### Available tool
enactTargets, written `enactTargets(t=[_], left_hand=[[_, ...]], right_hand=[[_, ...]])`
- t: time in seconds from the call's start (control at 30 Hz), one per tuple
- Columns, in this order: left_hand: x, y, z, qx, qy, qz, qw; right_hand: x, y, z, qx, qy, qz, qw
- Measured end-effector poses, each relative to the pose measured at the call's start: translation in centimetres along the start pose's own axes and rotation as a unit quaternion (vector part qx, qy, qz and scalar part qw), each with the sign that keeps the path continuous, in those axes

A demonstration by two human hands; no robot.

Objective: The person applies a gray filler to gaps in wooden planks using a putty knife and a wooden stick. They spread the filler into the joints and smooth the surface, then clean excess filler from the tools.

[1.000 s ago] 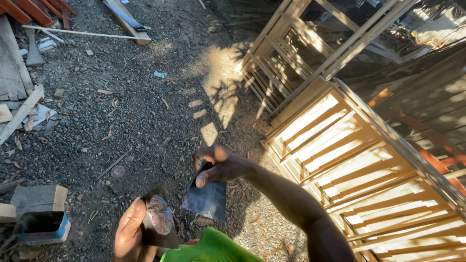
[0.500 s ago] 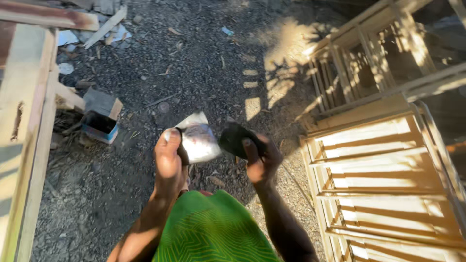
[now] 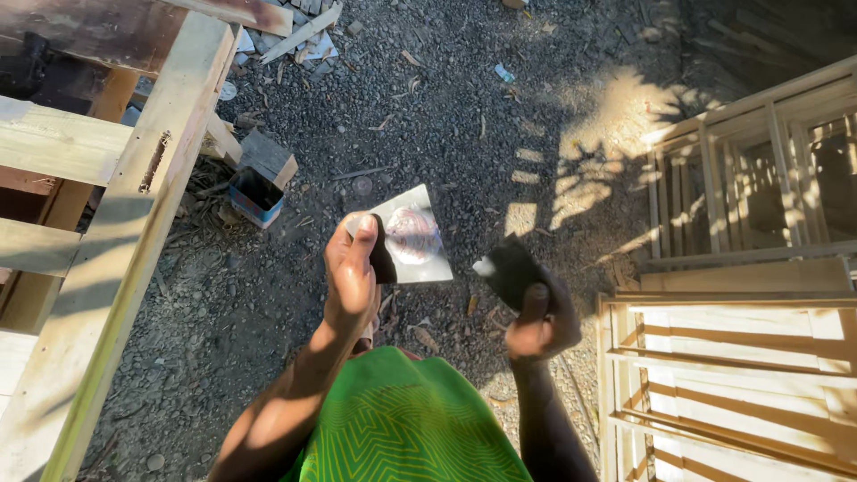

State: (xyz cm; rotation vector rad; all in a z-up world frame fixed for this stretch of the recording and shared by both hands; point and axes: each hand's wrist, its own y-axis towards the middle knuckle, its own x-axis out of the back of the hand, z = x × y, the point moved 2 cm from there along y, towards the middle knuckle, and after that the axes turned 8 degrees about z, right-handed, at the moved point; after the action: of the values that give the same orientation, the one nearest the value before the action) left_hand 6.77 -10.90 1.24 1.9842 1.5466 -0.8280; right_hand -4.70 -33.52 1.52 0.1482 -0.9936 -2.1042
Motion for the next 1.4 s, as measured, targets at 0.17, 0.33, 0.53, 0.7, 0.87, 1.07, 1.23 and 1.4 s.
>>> enactTargets(t=[0.17,0.33,0.53,0.7,0.87,1.07,1.23,1.4], left_hand=[[1.2,0.5,-0.5,-0.083,0.071,0.015,0.994],[-0.8,0.1,-1.7,-0.075,0.097,0.035,0.992],[-2.7,-0.6,-2.9,-0.097,0.241,0.085,0.962],[-2.9,-1.6,-1.5,-0.099,0.351,0.092,0.927],[-1.3,-5.7,0.0,-0.167,0.423,0.114,0.883],[2.9,-1.9,3.8,0.128,-0.066,-0.128,0.981],[-0.4,-0.7,2.4,0.134,-0.114,-0.042,0.984],[-1.1,0.4,0.7,0.136,-0.108,-0.051,0.983]], right_hand=[[-1.1,2.1,1.0,-0.205,0.414,0.059,0.885],[-4.3,0.6,2.1,-0.306,0.362,0.074,0.877],[-6.1,0.4,2.5,-0.326,0.341,0.051,0.88],[-7.4,1.3,3.2,-0.318,0.296,0.013,0.901],[-5.5,5.0,3.5,-0.104,0.222,0.032,0.969],[-4.1,3.6,3.4,0.17,0.223,0.038,0.959],[-5.4,1.3,1.1,0.35,-0.101,0.161,0.917],[-6.0,0.6,-2.8,0.341,-0.082,0.193,0.916]])
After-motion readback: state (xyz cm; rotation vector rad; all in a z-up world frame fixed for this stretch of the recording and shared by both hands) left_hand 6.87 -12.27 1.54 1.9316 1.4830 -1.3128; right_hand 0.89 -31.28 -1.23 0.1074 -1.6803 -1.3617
